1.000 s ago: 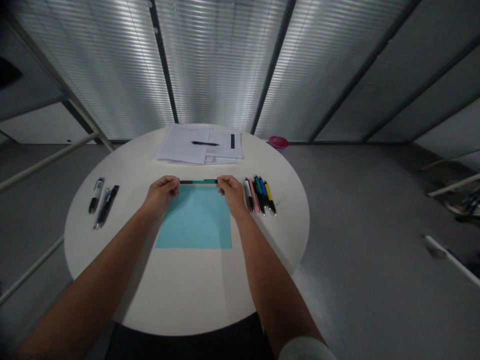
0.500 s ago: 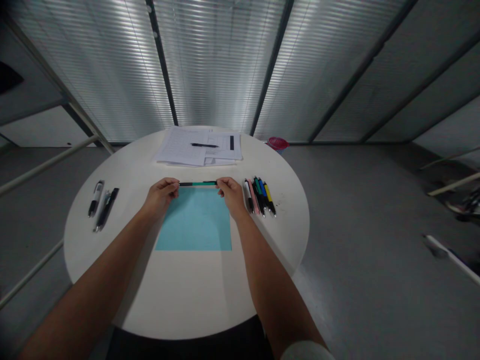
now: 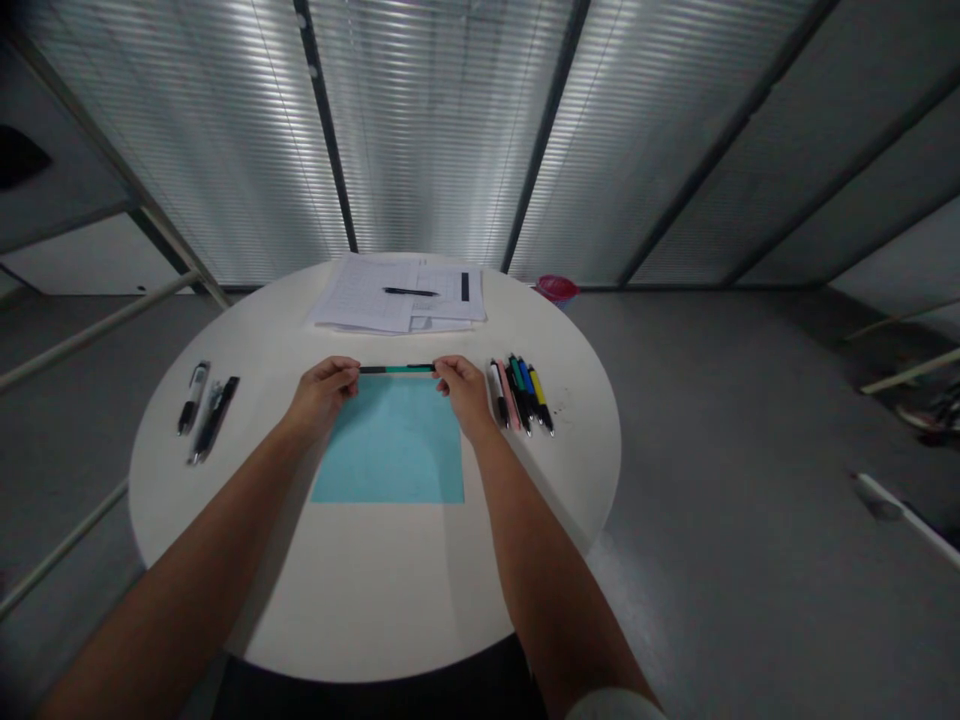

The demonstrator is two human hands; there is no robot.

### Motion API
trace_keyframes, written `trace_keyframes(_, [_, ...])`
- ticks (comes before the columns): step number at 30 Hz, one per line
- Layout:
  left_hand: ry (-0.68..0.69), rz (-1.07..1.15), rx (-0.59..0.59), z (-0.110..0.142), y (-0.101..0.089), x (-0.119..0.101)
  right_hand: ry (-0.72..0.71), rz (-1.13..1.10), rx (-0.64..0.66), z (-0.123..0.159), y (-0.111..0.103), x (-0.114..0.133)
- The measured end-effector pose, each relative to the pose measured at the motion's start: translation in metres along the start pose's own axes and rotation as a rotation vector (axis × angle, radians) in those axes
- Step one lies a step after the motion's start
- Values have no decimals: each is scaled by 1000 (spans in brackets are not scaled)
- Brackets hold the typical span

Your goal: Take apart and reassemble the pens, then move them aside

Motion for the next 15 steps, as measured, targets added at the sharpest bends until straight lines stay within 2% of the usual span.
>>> trace_keyframes(15, [-4,-11,4,1,1,0,-6,-13,21,1,0,1])
Point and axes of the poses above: each hand's wrist, its own z-axis away from the middle knuckle, its own y-axis out of the palm, x = y × z, the point moved 4 cm from there along -z, towards the middle knuckle, and after that the axes turned 5 degrees about x, right-handed, at the moved point
